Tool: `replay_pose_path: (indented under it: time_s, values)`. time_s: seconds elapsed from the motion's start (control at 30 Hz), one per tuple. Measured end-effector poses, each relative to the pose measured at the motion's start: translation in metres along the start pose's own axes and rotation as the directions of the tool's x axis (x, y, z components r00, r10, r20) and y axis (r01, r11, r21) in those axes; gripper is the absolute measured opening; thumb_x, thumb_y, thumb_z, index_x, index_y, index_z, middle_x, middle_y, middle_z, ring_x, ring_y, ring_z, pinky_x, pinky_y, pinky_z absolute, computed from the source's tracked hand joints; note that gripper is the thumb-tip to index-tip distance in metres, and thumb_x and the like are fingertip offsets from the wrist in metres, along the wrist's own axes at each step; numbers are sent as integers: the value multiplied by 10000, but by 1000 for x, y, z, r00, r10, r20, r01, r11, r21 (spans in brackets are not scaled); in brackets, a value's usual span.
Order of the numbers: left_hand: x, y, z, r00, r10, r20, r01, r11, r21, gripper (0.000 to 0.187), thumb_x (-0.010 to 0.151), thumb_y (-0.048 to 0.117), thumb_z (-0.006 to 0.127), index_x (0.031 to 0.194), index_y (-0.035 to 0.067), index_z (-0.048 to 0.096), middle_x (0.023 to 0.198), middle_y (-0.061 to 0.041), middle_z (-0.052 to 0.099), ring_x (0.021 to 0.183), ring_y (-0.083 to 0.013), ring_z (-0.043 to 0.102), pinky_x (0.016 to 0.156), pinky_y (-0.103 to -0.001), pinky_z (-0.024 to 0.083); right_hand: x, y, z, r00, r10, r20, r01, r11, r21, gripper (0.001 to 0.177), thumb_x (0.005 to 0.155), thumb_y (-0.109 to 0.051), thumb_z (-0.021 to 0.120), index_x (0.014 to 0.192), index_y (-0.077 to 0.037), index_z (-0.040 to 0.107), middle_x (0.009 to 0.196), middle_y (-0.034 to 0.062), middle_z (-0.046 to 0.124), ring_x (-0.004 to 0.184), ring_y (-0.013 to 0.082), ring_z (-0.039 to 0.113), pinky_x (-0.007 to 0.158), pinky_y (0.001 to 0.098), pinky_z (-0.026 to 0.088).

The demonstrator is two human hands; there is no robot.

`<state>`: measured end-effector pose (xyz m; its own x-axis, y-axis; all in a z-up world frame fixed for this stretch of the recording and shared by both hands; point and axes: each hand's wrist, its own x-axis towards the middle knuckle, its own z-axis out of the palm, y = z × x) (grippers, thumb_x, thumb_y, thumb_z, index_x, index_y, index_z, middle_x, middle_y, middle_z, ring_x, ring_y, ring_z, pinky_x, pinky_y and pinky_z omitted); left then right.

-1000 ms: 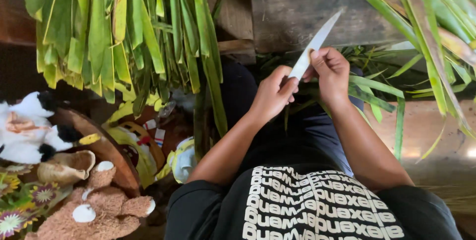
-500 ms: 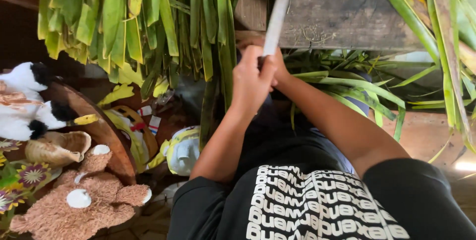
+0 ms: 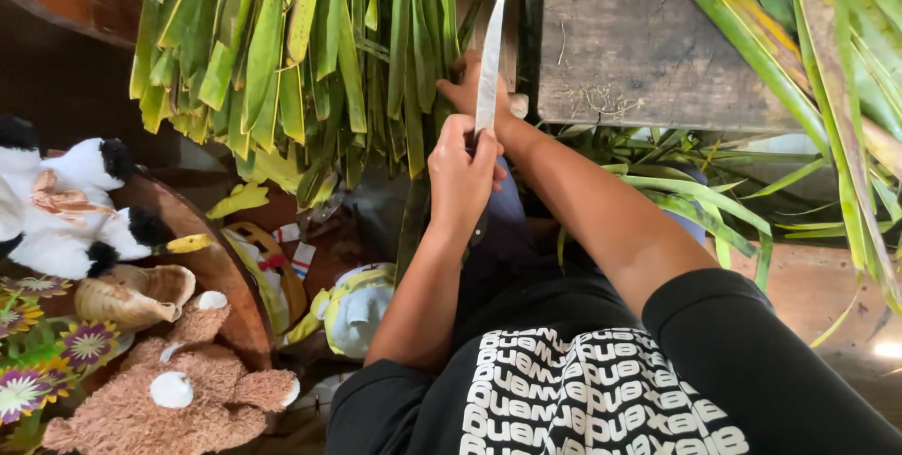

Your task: Stripping the midrib from palm leaves using a knife

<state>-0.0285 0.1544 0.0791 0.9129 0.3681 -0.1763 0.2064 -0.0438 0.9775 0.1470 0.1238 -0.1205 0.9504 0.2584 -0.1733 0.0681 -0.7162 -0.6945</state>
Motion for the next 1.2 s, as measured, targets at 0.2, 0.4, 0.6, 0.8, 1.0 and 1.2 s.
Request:
replay_pose_path:
  time_s: [0.2, 0.4, 0.6, 0.8, 1.0, 1.2]
  values:
    - [7, -4, 1, 999, -18, -47, 17, 1000, -26, 122, 902, 127, 507, 921, 20, 561, 603, -124, 674, 387, -185, 625, 364, -265, 513, -16, -9, -24, 999, 48, 23, -49, 999, 14, 376, 787, -506, 691, 1004, -200, 669, 964, 96, 734, 1022, 335, 680, 905, 487, 536]
    - [16, -21, 1, 990, -17, -140, 10, 998, -55, 122, 907, 109, 498, 929, -5, 536, 709, -156, 697, 373, -194, 608, 325, -252, 490, -11, -5, -28, 995, 95, -6, -94, 989, 118, 400, 815, -478, 625, 1000, -123, 646, 947, 151, 725, 1015, 386, 663, 877, 532, 516]
    - [41, -40, 1, 979, -18, -202, 1, 997, -83, 124, 904, 104, 486, 922, -5, 544, 769, -159, 706, 370, -191, 606, 295, -232, 484, -48, -33, -64, 957, 254, 142, -291, 823, 489, 607, 698, -236, 710, 1271, -128, 541, 1065, 190, 681, 923, 341, 722, 631, 447, 658]
    - [78, -61, 13, 979, -47, -201, 38, 998, -51, 221, 924, 151, 500, 1049, -26, 542, 944, -185, 721, 509, -251, 703, 336, -280, 564, -82, -26, -99, 990, 70, 124, -111, 925, 362, 435, 805, -248, 564, 1158, 2, 607, 991, 267, 647, 917, 419, 677, 780, 507, 538]
    - [101, -70, 23, 984, -29, -178, 29, 1000, -6, 260, 953, 164, 477, 1113, -38, 513, 1047, -226, 693, 571, -282, 722, 366, -275, 593, -132, -23, -145, 976, 129, 173, -168, 958, 234, 332, 879, -364, 558, 1060, -90, 609, 479, 104, 567, 414, 258, 634, 526, 390, 525]
    - [107, -79, 43, 995, 1, -101, 5, 999, 52, 243, 953, 212, 474, 1104, 34, 540, 611, -143, 687, 398, -244, 654, 300, -270, 518, -164, 4, -177, 994, 75, 83, -89, 979, 181, 247, 845, -296, 531, 1002, -119, 602, 615, 120, 660, 627, 284, 704, 712, 438, 535]
